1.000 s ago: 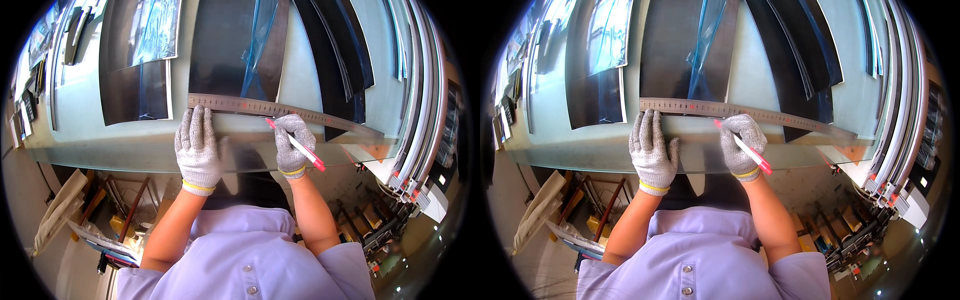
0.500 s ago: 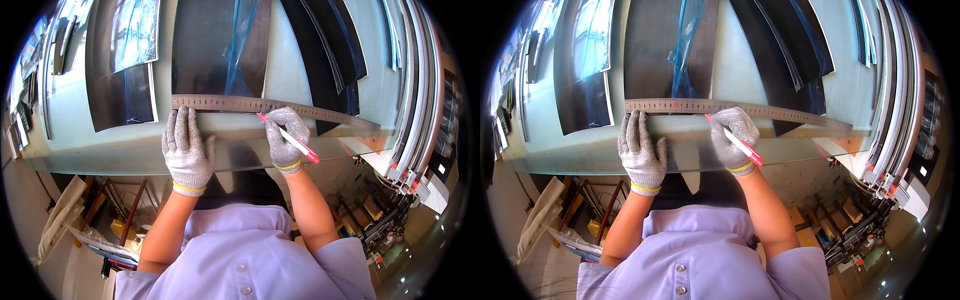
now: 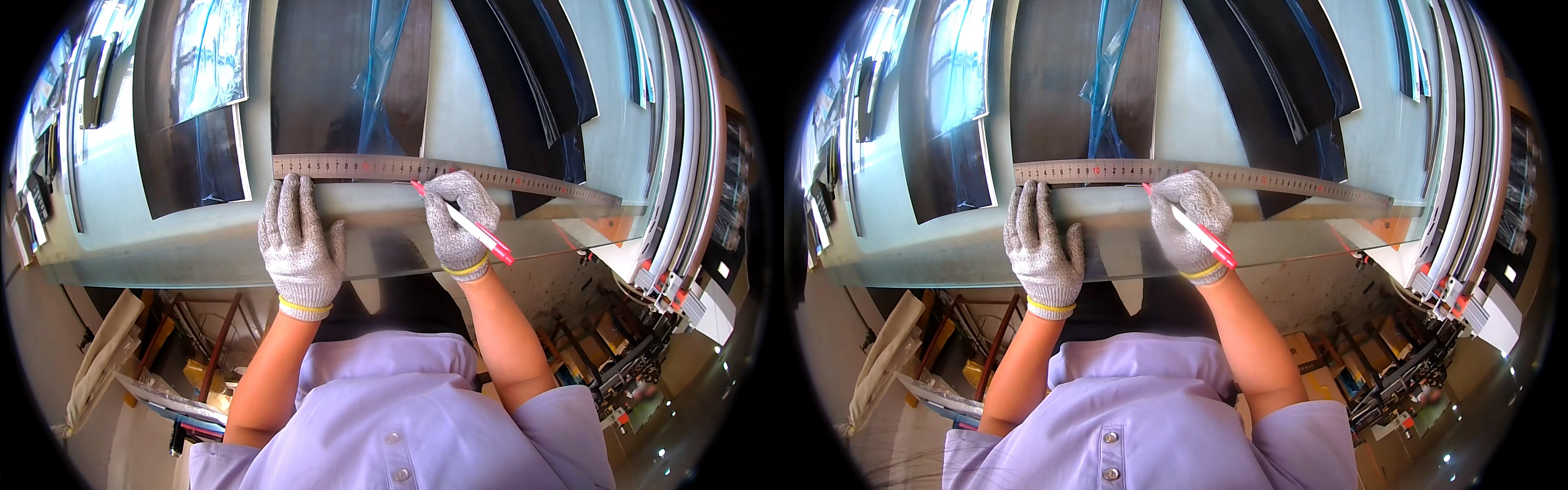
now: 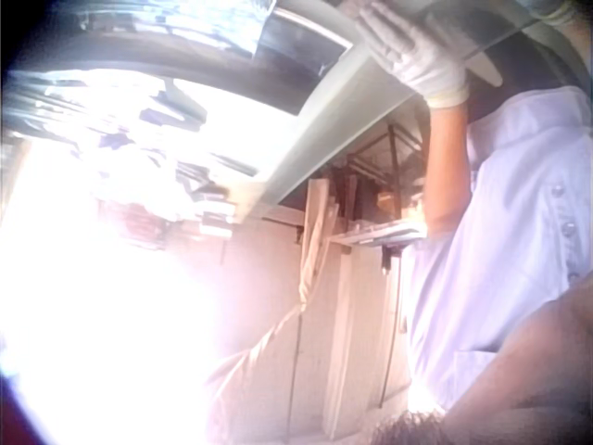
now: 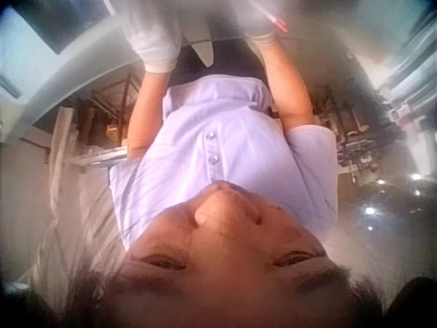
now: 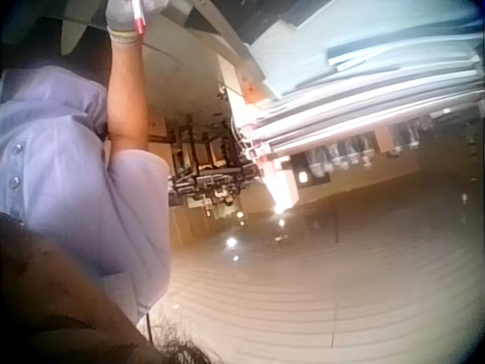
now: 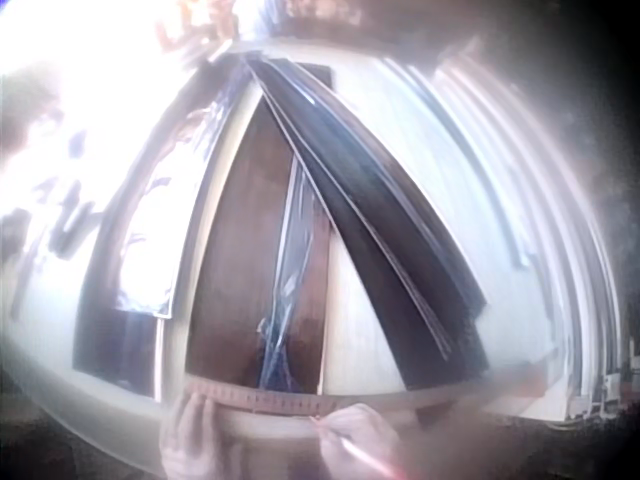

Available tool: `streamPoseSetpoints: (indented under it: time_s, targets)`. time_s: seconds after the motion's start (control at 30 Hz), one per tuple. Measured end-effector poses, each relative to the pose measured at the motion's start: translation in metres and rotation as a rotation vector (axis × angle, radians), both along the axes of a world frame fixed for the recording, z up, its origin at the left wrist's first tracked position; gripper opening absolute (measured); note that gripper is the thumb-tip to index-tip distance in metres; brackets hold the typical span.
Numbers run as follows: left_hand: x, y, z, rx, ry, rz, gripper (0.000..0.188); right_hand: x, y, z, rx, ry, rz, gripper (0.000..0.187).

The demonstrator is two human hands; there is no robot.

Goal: The person measures and marks several dark rectangular panels on a workbench using a metal ruler and a red marker. They repeatedly align the ruler, make marks, and reposition the panels to continue marking different sections.

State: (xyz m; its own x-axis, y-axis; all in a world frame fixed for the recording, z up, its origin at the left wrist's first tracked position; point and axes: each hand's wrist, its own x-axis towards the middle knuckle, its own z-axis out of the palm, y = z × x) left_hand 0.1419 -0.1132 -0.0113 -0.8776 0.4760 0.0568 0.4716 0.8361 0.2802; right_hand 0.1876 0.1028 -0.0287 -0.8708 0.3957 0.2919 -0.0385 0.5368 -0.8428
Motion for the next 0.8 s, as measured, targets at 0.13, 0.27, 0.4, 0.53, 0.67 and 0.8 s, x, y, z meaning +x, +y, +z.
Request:
streamPoseSetpoints:
  time_s: [0.13, 0.27, 0.4, 0.53, 0.67, 0.8]
  targets:
    - [0.0002, 0.0005, 0.0002, 0.001, 0.001, 0.003, 0.063, 0.001, 0.0001, -0.0013, -0.007, -0.001, 0.001, 0.019]
    - [-0.0002, 0.0009, 0.0003, 0.0, 0.0, 0.003, 0.062, -0.0002, -0.0004, -0.0014, -0.008, 0.009, -0.002, 0.019]
    - [0.0001, 0.0008, 0.0004, -0.004, -0.001, 0.003, 0.063, 0.0004, -0.0005, -0.0015, 0.0, 0.004, -0.005, 0.019]
    - [0.0007, 0.0003, -0.0009, -0.003, 0.01, 0.003, 0.063, 0.0009, 0.0006, -0.0014, 0.012, -0.006, 0.011, 0.017]
    - [0.0008, 0.0, -0.0013, -0.007, 0.004, 0.002, 0.063, 0.0025, 0.0014, -0.0021, 0.018, -0.012, 0.025, 0.013]
    - [0.0006, -0.0002, -0.0009, -0.007, -0.003, 0.002, 0.063, 0.002, 0.0017, -0.0017, 0.028, -0.008, 0.027, 0.013]
